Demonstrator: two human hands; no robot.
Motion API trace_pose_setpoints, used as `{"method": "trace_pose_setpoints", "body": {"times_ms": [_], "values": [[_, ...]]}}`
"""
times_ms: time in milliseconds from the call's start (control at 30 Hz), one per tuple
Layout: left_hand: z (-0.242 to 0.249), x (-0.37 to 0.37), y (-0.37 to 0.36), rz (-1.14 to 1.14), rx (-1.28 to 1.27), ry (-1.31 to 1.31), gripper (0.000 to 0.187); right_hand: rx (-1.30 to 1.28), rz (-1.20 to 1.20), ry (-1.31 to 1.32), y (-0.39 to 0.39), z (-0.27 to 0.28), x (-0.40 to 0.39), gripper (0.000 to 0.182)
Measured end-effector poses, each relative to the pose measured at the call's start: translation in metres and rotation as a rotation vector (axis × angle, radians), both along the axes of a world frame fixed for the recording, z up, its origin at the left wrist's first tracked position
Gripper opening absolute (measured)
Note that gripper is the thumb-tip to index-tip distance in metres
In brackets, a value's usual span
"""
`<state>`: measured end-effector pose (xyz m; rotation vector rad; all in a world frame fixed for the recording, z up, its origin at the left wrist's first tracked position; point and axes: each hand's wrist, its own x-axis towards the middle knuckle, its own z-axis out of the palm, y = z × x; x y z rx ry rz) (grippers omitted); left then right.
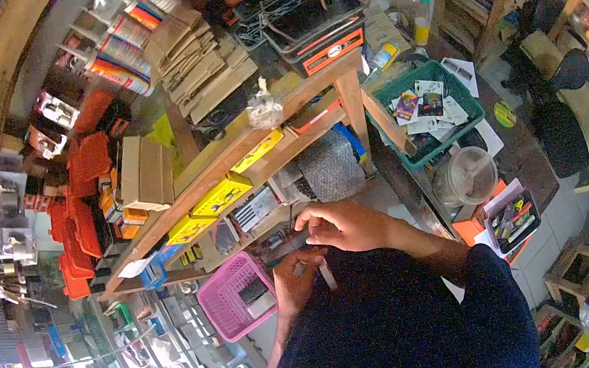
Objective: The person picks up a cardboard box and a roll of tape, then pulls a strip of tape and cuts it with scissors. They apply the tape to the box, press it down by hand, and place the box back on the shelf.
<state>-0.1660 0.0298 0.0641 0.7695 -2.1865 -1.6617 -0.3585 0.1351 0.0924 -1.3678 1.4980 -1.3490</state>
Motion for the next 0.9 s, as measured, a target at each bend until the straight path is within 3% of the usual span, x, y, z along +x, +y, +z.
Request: {"method": "trace_pose_setpoints", "body": {"times_ms": [133,200,433,500,733,867,900], "values": [[-0.001,-0.004,0.006,0.014,-0.062,0.009,0.015,0.001,0.018,0.05,-0.001,0.005,-0.003,0.027],[-0.011,-0.003,0.007,-0.039,-0.348,0.049,0.016,0.002,0.029,0.08,-0.003,0.007,-0.006,0.027],[-0.011,-0.003,0.018,-0.079,-0.57,0.054,0.011,-0.063,0.124,0.258,-0.022,0.03,-0.027,0.028],[-0.007,-0.002,0.022,-0.079,-0.558,0.063,0.005,-0.095,0.138,0.338,-0.033,0.042,-0.033,0.027],[-0.003,0.006,0.038,0.01,-0.352,-0.129,0.011,-0.414,-0.18,0.335,-0.09,0.087,-0.044,0.018],[0.006,0.004,0.039,0.0,-0.218,-0.107,0.013,-0.42,-0.27,0.524,-0.16,0.091,-0.053,0.022],[0.009,0.004,0.038,-0.03,-0.194,-0.054,0.013,-0.277,-0.315,0.67,-0.177,0.087,-0.054,0.022]]}}
